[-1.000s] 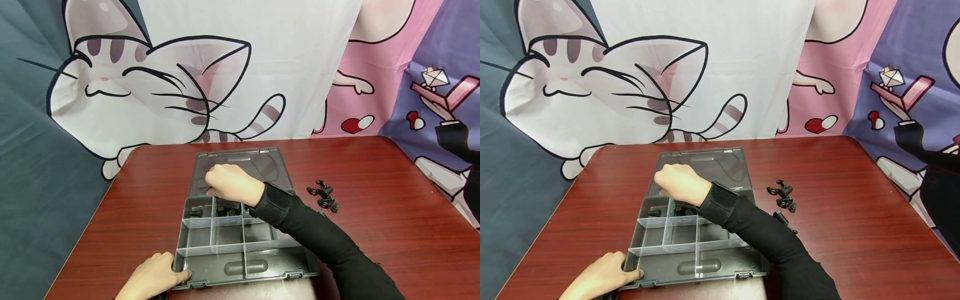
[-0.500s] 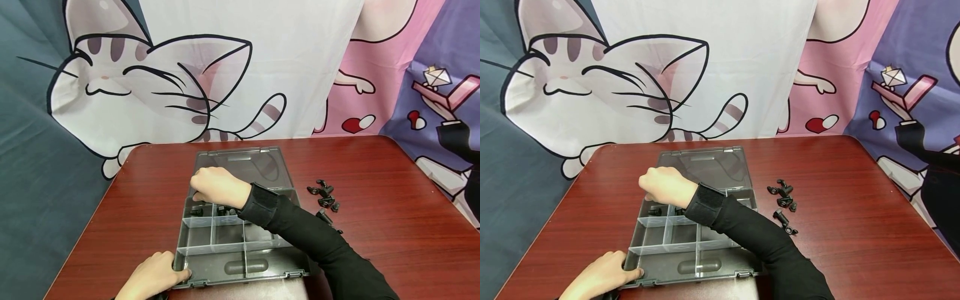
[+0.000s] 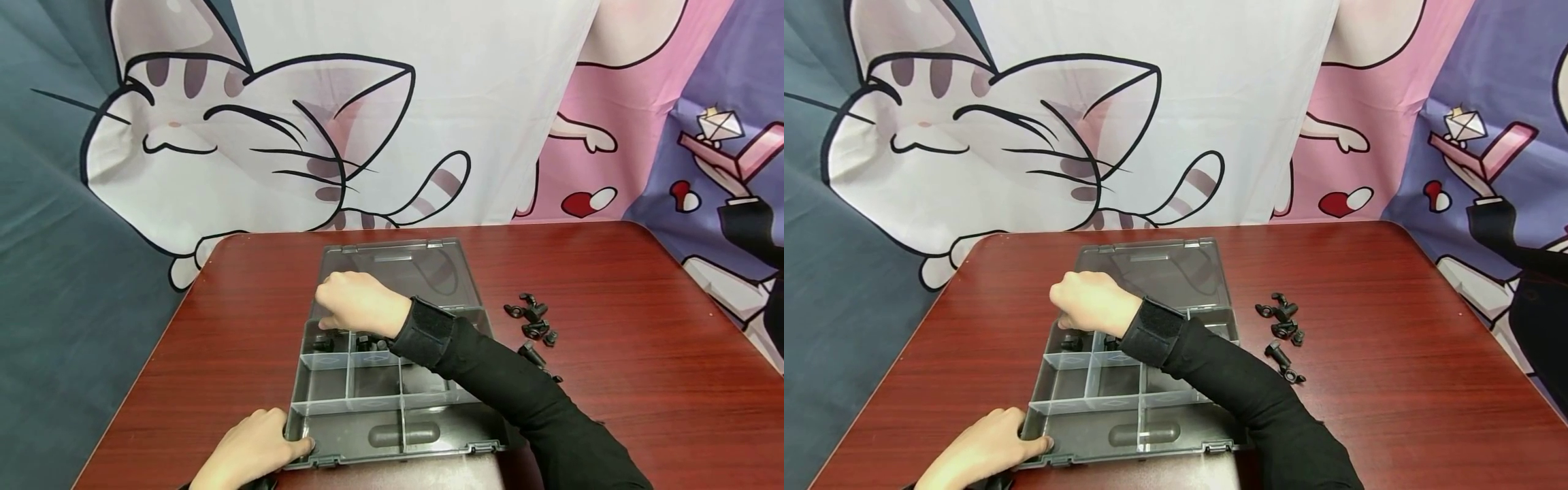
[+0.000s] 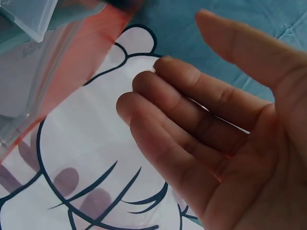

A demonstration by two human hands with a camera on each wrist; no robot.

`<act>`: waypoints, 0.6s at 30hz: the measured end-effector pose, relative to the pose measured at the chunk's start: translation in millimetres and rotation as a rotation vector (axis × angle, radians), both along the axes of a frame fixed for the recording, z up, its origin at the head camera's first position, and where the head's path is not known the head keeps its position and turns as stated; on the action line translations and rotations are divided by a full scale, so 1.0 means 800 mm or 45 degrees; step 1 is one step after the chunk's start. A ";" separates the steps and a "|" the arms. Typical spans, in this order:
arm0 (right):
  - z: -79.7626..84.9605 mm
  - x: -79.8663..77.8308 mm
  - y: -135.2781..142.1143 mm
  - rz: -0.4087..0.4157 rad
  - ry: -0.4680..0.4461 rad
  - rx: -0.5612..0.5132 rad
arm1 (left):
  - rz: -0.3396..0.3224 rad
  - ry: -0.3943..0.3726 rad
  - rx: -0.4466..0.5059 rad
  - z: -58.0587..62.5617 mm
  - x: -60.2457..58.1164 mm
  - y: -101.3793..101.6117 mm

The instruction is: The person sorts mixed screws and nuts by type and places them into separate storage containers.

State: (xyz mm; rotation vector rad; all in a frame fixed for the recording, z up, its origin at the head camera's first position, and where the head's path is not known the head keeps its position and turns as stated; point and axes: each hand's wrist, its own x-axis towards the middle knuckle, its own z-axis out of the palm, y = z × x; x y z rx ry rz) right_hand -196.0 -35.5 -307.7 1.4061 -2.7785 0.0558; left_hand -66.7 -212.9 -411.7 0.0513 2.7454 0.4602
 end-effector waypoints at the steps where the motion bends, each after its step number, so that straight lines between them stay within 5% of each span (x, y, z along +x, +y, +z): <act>1: -0.001 -0.001 0.000 -0.002 -0.003 0.002 | -0.001 0.002 0.001 0.000 0.000 0.000; 18: 0.002 -0.002 0.013 -0.001 -0.011 -0.009 | 0.010 -0.022 0.012 0.002 0.001 0.000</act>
